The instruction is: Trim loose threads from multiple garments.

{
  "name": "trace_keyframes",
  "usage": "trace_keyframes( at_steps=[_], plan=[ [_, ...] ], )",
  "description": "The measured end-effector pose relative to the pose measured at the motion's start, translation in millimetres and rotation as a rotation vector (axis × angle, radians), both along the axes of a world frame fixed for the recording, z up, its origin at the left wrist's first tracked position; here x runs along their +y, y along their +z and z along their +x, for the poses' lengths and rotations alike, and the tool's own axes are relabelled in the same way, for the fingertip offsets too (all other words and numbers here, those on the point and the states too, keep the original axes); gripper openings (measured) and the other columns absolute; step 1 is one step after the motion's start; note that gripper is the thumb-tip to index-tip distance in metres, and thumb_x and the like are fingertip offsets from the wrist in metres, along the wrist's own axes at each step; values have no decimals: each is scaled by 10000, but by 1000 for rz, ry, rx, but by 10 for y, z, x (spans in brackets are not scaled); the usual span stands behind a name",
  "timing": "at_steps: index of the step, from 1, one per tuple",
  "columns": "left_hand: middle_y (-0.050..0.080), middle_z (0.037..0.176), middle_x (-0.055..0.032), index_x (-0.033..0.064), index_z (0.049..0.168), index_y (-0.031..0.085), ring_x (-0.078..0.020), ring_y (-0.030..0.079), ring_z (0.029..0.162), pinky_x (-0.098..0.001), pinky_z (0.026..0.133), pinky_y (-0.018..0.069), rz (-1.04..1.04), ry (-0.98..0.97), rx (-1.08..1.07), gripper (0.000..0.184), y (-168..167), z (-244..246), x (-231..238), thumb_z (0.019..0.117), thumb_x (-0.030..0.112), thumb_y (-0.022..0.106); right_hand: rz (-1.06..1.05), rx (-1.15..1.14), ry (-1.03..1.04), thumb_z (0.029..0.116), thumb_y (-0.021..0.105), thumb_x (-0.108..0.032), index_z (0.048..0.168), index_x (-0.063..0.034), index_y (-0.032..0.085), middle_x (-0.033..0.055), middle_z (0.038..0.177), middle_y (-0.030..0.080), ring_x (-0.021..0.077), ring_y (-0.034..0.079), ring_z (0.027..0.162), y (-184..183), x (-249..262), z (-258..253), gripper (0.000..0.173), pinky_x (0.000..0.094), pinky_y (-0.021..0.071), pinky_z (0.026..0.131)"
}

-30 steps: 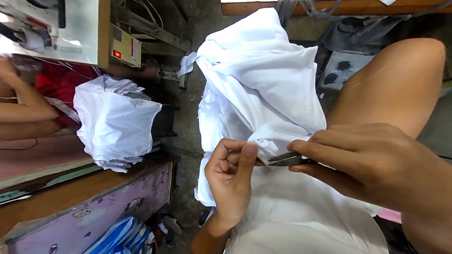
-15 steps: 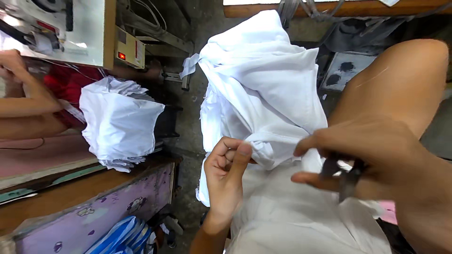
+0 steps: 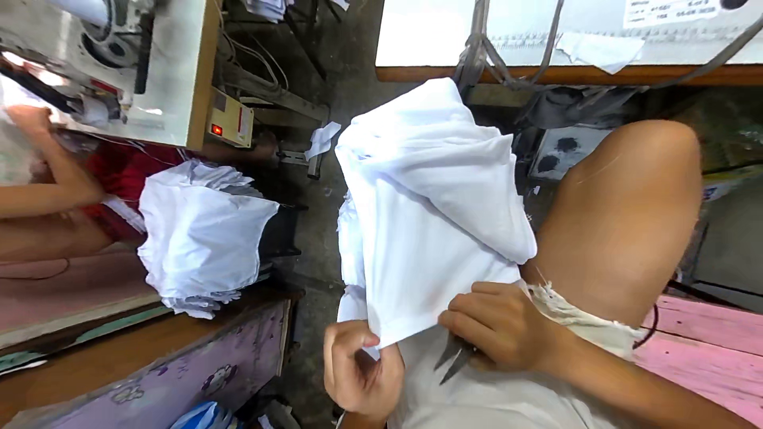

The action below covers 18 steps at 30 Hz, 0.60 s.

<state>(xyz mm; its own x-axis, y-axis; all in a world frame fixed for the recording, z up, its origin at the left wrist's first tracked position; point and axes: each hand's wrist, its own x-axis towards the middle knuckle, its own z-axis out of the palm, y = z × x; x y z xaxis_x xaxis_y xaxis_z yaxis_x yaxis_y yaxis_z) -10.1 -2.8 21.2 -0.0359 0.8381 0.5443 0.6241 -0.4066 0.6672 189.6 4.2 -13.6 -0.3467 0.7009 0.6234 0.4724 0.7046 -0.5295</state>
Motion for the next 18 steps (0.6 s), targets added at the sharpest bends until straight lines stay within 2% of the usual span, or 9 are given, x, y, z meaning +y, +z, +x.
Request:
trace_keyframes(
  at_steps=[3,5,7,9,11,12,14,16,18],
  plan=[
    [587,1264,109,178,1009,626,22,563,1205,-159,1002,495,-4,-126,-23,48,70,120,55,990,158,587,-33,36,-106,1043,524,-354,1157,-88,589,96,909,648,179,551,627,-16,23,-22,296,269,409,532],
    [629,1233,74,128,1010,629,4,587,1197,-174,1005,502,-20,-227,-42,86,181,262,147,1015,123,544,-27,35,-131,1043,509,-280,1234,-73,596,114,957,686,193,565,625,31,94,-33,294,286,407,527],
    [662,1208,56,110,1059,643,-10,622,1163,-180,977,530,-48,-286,-129,93,283,401,242,1015,112,560,8,60,-171,1022,519,-160,1171,-39,661,123,909,733,198,607,635,92,168,8,239,300,437,559],
    [651,1306,80,179,1196,669,-56,626,1213,-236,999,552,-72,-283,-242,203,364,459,314,996,201,643,-53,135,-275,998,553,-158,1104,-44,672,85,894,735,125,665,759,164,239,176,195,235,519,686],
    [543,1472,123,270,1286,654,-102,512,1376,-321,1138,460,-74,-272,-221,292,415,364,389,1002,337,646,-208,253,-460,1016,583,-183,1066,-21,652,31,814,654,-7,605,740,132,362,403,182,137,503,694],
    [525,1492,122,276,1275,664,-118,472,1415,-346,1175,421,-56,-237,-181,289,408,289,433,1003,368,640,-311,278,-568,1026,605,-208,1057,-2,656,26,790,642,-17,589,695,74,458,526,215,154,506,653],
    [599,1417,66,200,1186,710,-142,493,1399,-371,1169,421,-68,-147,-96,238,326,108,506,1008,342,640,-593,178,-706,1037,606,-288,1138,-16,649,101,843,646,161,613,693,-80,655,799,293,364,527,635],
    [667,1294,-72,38,1124,718,-152,574,1301,-326,1089,483,-152,-98,12,256,215,-59,556,1002,250,642,-774,54,-711,1019,647,-280,1335,8,571,258,1035,667,417,661,860,-230,742,1045,435,620,523,749],
    [716,1140,-165,-35,1052,737,-151,665,1116,-256,961,529,-234,-72,174,258,113,-164,560,981,195,645,-837,15,-752,1025,640,-321,1355,1,555,267,1012,647,431,634,816,-318,731,1152,468,634,494,709]
  ],
)
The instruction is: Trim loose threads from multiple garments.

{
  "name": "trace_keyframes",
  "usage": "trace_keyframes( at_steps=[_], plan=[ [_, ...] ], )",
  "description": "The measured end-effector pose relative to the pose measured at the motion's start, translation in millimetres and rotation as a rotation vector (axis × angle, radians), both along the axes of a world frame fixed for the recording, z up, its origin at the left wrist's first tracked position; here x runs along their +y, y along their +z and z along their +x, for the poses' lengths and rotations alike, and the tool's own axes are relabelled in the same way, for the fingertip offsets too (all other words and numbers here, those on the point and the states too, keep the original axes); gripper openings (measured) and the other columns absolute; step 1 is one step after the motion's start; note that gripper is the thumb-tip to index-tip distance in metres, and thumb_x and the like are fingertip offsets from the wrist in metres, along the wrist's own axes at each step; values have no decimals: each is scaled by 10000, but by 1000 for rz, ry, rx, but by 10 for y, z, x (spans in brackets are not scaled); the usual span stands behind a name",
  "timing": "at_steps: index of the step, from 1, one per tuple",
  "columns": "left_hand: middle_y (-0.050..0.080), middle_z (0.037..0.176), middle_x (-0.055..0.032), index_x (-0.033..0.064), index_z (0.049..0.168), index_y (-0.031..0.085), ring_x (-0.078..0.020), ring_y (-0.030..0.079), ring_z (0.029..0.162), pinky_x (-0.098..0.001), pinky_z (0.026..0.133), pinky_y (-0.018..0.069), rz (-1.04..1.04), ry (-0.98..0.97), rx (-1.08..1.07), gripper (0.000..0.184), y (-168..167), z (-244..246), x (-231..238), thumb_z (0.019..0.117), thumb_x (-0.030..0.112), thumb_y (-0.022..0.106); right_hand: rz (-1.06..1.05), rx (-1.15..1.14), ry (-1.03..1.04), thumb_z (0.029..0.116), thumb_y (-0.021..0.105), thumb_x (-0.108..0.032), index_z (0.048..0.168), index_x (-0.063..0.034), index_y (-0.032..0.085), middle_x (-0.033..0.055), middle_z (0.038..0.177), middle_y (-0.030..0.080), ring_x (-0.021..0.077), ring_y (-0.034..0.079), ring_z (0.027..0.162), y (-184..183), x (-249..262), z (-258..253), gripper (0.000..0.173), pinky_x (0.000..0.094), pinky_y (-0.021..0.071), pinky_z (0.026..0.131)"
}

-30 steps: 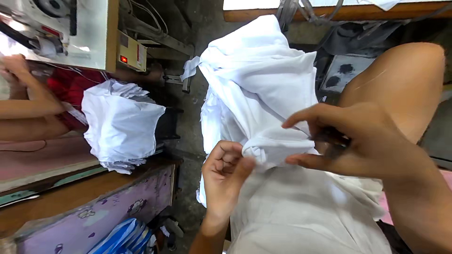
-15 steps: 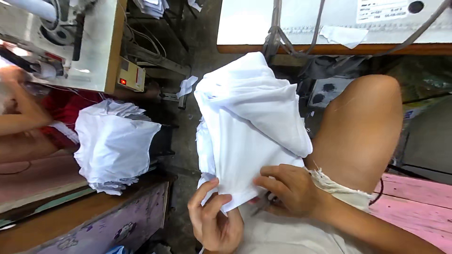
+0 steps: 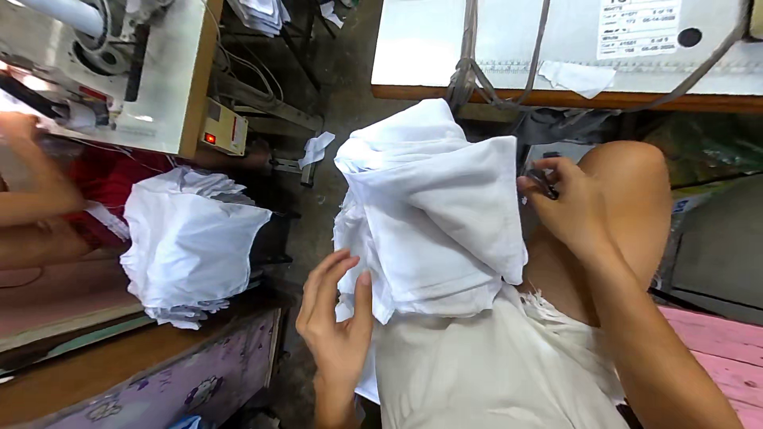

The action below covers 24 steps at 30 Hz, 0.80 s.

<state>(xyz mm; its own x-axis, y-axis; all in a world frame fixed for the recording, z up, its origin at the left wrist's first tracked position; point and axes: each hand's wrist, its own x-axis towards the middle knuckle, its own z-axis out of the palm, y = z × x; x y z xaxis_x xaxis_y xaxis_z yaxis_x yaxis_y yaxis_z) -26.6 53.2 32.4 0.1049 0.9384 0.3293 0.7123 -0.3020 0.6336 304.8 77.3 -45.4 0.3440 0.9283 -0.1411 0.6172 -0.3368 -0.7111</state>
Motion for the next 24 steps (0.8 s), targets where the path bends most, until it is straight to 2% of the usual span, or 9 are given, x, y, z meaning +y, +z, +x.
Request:
trace_keyframes(
  at_steps=[2,6,9,12,15,18,19,21,24],
  plan=[
    [719,1029,-183,-11,1015,764,-179,686,962,-252,868,545,-80,-77,129,236,-98,-57,-65,957,202,679,-25,7,-16,1038,613,-355,1319,-5,582,244,982,641,392,615,778,-5,-39,8,450,608,482,684],
    [671,1081,-181,119,1111,796,-228,615,981,-284,898,494,-179,-397,117,259,-458,-28,-216,922,289,744,10,-14,33,1033,627,-281,1267,-6,619,216,929,651,347,614,726,-6,-66,-41,361,555,490,646],
    [674,1010,-121,140,975,798,-167,593,980,-219,905,463,-47,-421,-4,118,-738,-6,-282,962,206,701,45,10,60,1027,615,-239,1273,-25,627,202,950,659,317,628,755,0,-70,-79,327,525,507,668],
    [744,982,-63,80,890,762,-121,640,947,-211,886,492,-141,-473,-78,188,-636,-110,-304,1000,178,646,133,23,50,1036,595,-290,1249,-37,645,158,949,666,217,613,737,73,-85,-73,334,411,518,662],
    [742,846,-65,52,907,752,-184,715,805,-336,779,580,-487,-525,163,169,-379,-350,-367,977,155,638,177,8,46,1060,561,-321,1246,-15,636,145,976,653,142,591,767,241,-96,-39,366,323,513,700],
    [723,858,-214,-36,985,745,-394,719,795,-599,755,559,-870,-362,433,241,-145,-415,-339,977,197,681,221,-11,60,1059,553,-289,1221,27,636,121,993,634,47,552,797,382,-77,-31,365,206,470,722],
    [720,872,-221,-42,985,747,-395,715,774,-596,729,565,-819,-287,433,267,-144,-419,-345,960,221,703,232,-9,62,1057,554,-279,1217,34,633,111,991,626,20,535,800,416,-73,-42,361,179,450,718],
    [706,850,-161,-18,937,740,-253,683,672,-401,618,575,-513,-177,327,303,-233,-374,-381,909,283,739,256,-3,58,1050,565,-270,1208,32,630,78,963,617,-21,512,780,467,-84,-78,347,143,425,697],
    [717,954,-174,-28,1003,739,-168,698,809,-233,746,577,-239,-160,115,303,-343,-136,-387,902,256,775,310,-1,68,1051,561,-261,1203,27,634,34,889,576,-44,452,705,502,-128,-141,335,120,375,634]
  ],
)
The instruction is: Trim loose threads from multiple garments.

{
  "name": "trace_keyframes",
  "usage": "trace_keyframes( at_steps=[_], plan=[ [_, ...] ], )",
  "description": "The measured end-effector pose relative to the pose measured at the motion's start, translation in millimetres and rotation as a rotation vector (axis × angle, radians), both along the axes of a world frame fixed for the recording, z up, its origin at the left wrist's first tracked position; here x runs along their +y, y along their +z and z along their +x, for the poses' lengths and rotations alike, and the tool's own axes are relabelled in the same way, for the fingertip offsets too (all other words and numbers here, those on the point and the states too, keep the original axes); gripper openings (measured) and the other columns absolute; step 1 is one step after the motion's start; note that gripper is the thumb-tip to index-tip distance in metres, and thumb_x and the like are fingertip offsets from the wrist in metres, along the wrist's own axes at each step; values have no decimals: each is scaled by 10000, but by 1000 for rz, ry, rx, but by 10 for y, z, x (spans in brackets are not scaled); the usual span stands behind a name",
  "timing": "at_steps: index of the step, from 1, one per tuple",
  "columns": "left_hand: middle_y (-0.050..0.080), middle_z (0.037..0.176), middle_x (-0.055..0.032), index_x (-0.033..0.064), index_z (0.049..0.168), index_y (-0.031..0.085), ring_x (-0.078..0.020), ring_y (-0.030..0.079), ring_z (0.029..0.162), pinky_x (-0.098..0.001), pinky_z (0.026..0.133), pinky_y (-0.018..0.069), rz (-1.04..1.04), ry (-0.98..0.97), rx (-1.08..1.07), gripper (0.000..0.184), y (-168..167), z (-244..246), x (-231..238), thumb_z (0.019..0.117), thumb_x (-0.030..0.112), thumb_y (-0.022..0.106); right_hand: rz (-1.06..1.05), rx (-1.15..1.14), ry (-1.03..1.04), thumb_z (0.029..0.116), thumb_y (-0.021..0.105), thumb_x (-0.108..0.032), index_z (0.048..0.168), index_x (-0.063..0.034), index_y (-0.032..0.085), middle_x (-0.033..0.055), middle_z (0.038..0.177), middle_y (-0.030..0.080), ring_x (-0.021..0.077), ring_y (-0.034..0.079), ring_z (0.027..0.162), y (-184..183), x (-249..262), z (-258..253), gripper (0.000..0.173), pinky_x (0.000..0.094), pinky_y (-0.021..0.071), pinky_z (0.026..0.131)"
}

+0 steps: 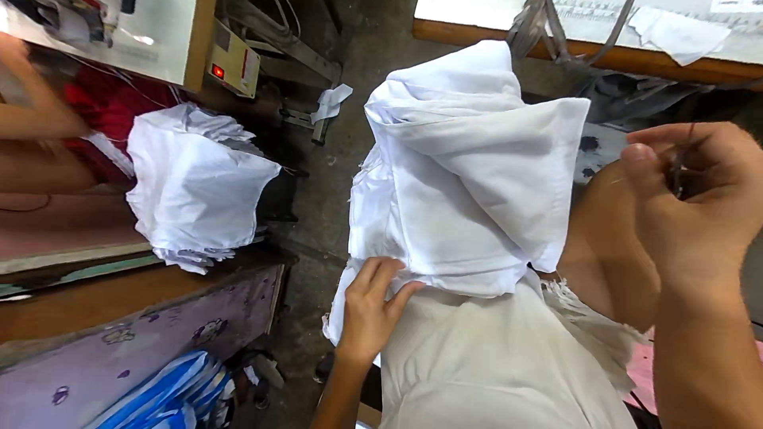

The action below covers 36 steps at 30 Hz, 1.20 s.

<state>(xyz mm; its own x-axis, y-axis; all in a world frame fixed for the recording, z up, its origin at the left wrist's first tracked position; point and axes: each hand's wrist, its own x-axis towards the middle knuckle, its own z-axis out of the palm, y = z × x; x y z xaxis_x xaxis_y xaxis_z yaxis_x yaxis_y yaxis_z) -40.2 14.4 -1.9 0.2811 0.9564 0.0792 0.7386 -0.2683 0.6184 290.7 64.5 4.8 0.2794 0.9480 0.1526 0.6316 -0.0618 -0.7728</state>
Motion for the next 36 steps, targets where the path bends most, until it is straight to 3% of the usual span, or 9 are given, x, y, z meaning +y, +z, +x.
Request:
trace_keyframes(
  at_steps=[3,7,12,19,23,25,28,30,36],
  plan=[
    [731,1016,-194,-11,1032,780,-213,726,925,-247,881,572,82,15,-21,181,-156,177,-31,928,124,721,24,12,71,1042,577,-251,1237,24,621,53,873,588,-8,478,679,68,-66,-90,340,151,408,617],
    [755,945,-162,-16,972,791,-162,734,879,-198,854,559,132,102,-58,135,-276,192,-47,902,81,728,50,41,278,991,633,-247,1242,5,636,43,774,576,35,474,601,123,-155,-279,356,195,410,537],
    [756,896,-162,-47,965,781,-203,742,836,-265,840,588,138,121,-91,141,-319,199,-121,918,35,677,41,94,487,1008,612,-300,1188,-32,680,40,750,606,14,509,620,26,-245,-511,330,146,424,556],
    [698,964,-213,-47,927,757,-317,695,964,-362,898,569,36,-69,-149,119,-149,137,65,885,-79,650,-178,86,840,1016,645,-209,1209,141,620,270,822,666,319,623,641,-89,-127,-708,401,442,532,597],
    [740,966,-212,-99,948,727,-262,738,931,-323,900,580,102,-124,-334,121,-230,66,131,934,-60,613,-303,51,934,986,691,-265,1225,143,607,322,986,666,418,660,794,-98,-86,-782,480,535,550,714],
    [746,936,-201,-113,971,718,-223,743,886,-299,875,583,59,-78,-382,119,-208,55,110,941,-51,621,-249,9,928,965,694,-293,1144,138,637,302,954,668,405,660,771,-133,-121,-804,470,537,550,689],
    [746,907,-177,-105,994,709,-157,734,822,-264,817,586,-24,-23,-414,150,-204,70,95,968,-14,593,-62,-87,837,962,596,-415,989,17,679,126,750,642,221,600,594,-269,-163,-824,441,369,517,534],
    [747,905,-163,-101,994,697,-118,725,804,-238,788,582,-54,2,-446,165,-246,71,90,987,13,578,-91,-106,853,981,559,-470,949,-13,671,60,636,574,169,543,512,-223,-134,-818,472,330,470,475],
    [752,924,-151,-87,991,671,-73,720,811,-196,781,568,-89,19,-460,189,-267,62,62,1016,62,558,-199,-204,974,984,553,-495,872,-28,663,73,610,558,233,579,533,-50,-82,-897,492,398,462,482]
  ],
)
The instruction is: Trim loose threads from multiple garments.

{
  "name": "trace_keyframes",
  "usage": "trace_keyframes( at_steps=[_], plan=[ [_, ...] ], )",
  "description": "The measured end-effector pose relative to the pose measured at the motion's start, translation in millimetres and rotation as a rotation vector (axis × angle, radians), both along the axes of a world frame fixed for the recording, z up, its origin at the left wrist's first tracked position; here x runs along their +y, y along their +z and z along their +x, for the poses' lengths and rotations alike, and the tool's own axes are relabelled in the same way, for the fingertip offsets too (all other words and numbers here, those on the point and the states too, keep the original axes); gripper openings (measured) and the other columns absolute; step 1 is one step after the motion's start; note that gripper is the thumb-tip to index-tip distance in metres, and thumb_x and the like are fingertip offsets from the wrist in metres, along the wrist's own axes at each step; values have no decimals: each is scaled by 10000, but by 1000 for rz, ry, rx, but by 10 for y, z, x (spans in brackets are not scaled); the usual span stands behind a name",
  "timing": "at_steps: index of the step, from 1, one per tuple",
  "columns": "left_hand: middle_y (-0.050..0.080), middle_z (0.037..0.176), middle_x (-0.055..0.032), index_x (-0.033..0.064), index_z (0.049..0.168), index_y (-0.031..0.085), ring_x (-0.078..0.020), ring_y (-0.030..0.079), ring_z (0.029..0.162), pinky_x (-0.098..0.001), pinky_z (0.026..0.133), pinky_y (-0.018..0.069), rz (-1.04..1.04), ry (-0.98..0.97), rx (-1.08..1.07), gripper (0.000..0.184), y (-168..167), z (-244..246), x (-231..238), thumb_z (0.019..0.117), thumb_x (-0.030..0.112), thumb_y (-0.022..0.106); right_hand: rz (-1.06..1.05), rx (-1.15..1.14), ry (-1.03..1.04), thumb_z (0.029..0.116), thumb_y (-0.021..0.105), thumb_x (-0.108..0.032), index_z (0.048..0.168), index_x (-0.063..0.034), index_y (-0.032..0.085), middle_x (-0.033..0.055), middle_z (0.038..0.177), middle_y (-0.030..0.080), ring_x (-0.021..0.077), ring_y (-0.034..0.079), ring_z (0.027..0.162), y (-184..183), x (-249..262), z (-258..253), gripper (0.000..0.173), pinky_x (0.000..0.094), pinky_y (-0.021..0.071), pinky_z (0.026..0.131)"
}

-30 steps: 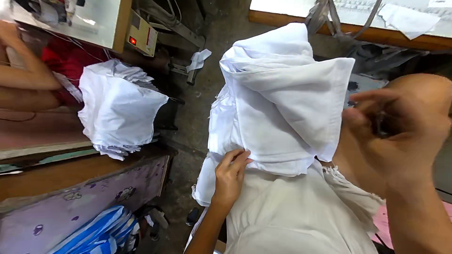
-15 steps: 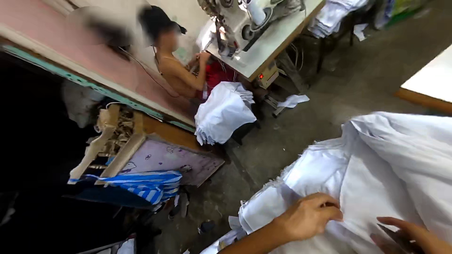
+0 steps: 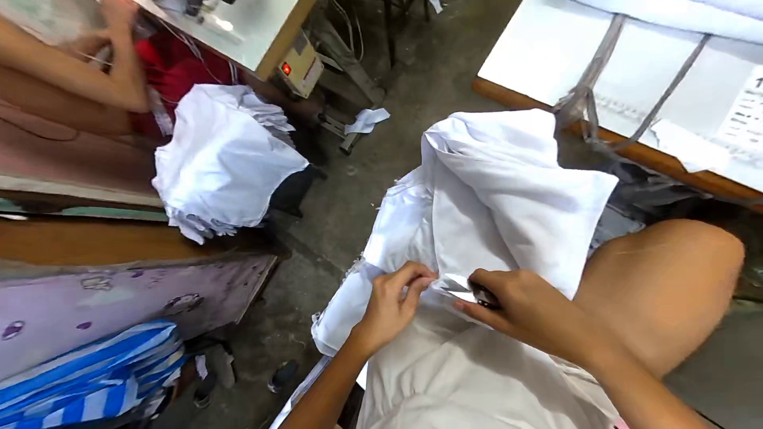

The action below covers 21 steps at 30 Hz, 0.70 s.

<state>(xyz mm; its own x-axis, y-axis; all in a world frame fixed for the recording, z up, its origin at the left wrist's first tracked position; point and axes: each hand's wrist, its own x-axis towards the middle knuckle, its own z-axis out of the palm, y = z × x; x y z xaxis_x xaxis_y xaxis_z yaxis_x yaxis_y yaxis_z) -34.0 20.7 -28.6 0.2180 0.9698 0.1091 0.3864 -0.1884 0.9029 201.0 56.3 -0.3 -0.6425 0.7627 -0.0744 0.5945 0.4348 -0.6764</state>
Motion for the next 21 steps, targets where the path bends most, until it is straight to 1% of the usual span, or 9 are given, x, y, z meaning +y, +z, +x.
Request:
trace_keyframes(
  at_steps=[3,6,8,13,21],
  plan=[
    [754,929,-144,-81,988,675,-69,723,825,-193,792,569,-14,15,4,188,17,16,-10,1014,63,557,35,-57,37,989,555,-464,847,-21,660,95,618,563,276,603,551,53,46,-82,477,425,466,482],
    [758,927,-137,-76,986,689,-64,724,838,-189,809,565,-6,39,17,195,27,27,-26,1011,76,568,47,-137,32,970,619,-417,831,-12,667,124,626,592,329,645,584,146,85,-170,431,468,482,497],
    [755,915,-132,-74,976,692,-51,718,838,-176,811,558,0,52,22,200,41,35,-36,1011,85,576,27,-188,34,973,629,-394,813,-19,657,125,618,582,334,644,592,205,105,-212,408,468,474,504],
    [740,857,-117,-70,970,704,-34,700,800,-162,785,549,15,74,37,205,44,59,-61,1008,91,582,26,-259,36,970,642,-354,765,-23,643,123,583,554,335,630,567,297,104,-284,389,454,444,480],
    [748,885,-126,-72,967,699,-39,709,831,-161,806,548,13,93,32,215,62,78,-83,1014,102,583,26,-364,6,974,639,-349,729,-18,618,130,578,549,338,634,565,451,70,-374,413,432,424,468]
  ],
)
